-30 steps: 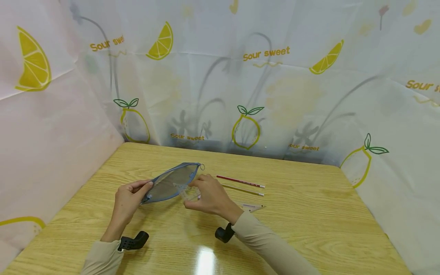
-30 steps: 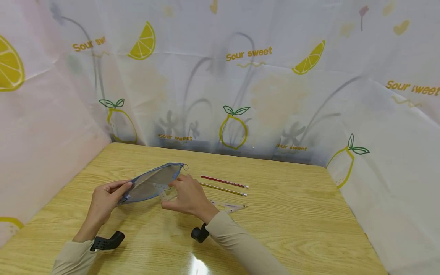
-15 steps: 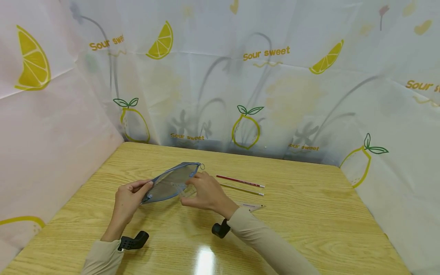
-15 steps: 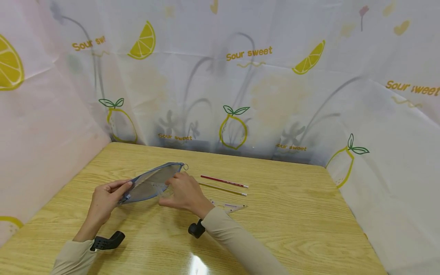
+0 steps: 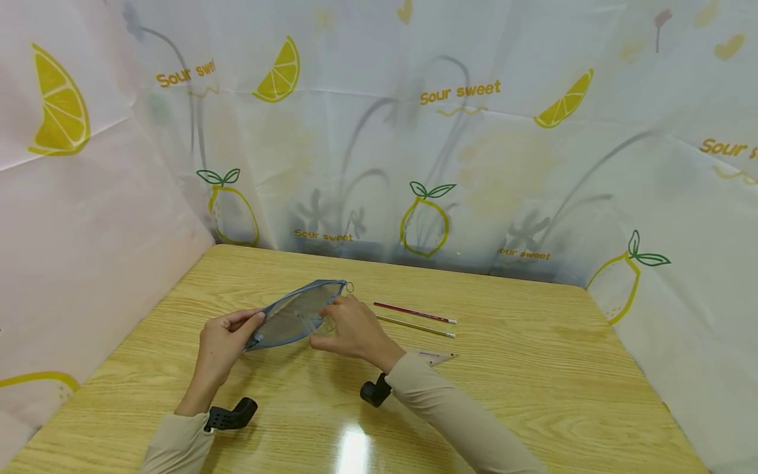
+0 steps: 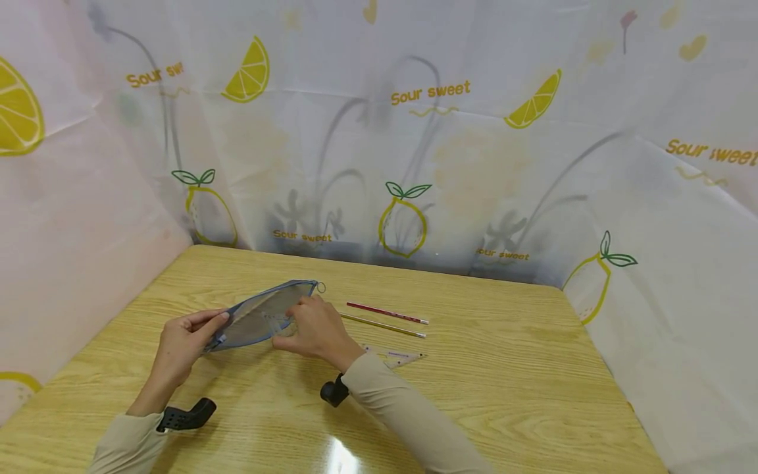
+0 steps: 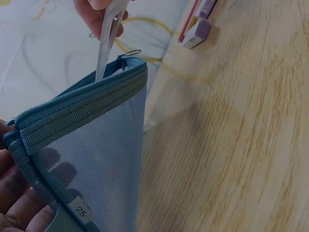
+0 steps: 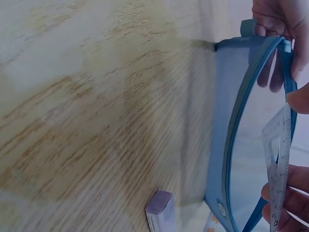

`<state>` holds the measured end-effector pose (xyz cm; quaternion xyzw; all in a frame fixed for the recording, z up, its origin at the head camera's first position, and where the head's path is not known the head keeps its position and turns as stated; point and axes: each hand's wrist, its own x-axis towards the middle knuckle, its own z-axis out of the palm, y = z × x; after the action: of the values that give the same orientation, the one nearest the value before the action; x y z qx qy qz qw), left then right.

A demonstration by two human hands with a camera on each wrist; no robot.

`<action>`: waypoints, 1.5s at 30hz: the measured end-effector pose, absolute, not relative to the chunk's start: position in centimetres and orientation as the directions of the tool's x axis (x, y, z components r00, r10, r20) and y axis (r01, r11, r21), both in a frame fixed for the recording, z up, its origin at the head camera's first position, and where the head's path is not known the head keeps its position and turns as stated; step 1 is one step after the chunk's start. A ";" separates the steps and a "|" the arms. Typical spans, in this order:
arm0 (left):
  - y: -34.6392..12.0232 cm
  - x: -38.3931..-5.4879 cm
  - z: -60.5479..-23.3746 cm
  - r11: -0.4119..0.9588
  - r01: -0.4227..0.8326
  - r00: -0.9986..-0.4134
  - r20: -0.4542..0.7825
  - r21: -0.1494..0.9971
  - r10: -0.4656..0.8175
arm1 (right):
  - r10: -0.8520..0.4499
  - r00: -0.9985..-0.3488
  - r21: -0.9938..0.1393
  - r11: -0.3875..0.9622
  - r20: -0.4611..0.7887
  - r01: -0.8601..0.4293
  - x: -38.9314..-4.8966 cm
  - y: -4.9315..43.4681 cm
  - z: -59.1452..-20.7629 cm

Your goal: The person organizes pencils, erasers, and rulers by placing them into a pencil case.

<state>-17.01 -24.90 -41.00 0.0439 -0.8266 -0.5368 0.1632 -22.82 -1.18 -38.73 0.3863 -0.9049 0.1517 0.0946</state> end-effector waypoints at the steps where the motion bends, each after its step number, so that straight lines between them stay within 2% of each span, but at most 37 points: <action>1: -24.9 -17.0 -41.0 0.419 0.103 -0.943 0.223 0.902 -0.247 | -0.667 -0.688 -0.206 0.659 0.284 -0.724 -22.9 -1.2 -38.7; 13: -25.0 -17.0 -41.0 0.414 0.095 -0.945 0.213 0.905 -0.249 | -0.654 -0.707 -0.230 0.669 0.271 -0.707 -23.4 -2.0 -39.4; 32: -25.1 -16.9 -41.0 0.420 0.090 -0.943 0.213 0.903 -0.255 | -0.670 -0.701 -0.155 0.687 0.243 -0.710 -24.2 -3.6 -39.5; 40: -25.0 -17.0 -41.1 0.412 0.090 -0.946 0.208 0.907 -0.250 | -0.655 -0.729 -0.191 0.704 0.198 -0.684 -24.5 -4.5 -39.1; 45: -25.0 -17.0 -41.1 0.393 0.092 -0.949 0.200 0.915 -0.243 | -0.680 -0.714 -0.190 0.689 0.168 -0.700 -24.9 -4.9 -39.0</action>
<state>-17.02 -25.00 -41.07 0.0460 -0.8206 -0.5488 0.1527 -24.93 -4.90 -39.03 0.3757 -0.9179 0.1206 0.0421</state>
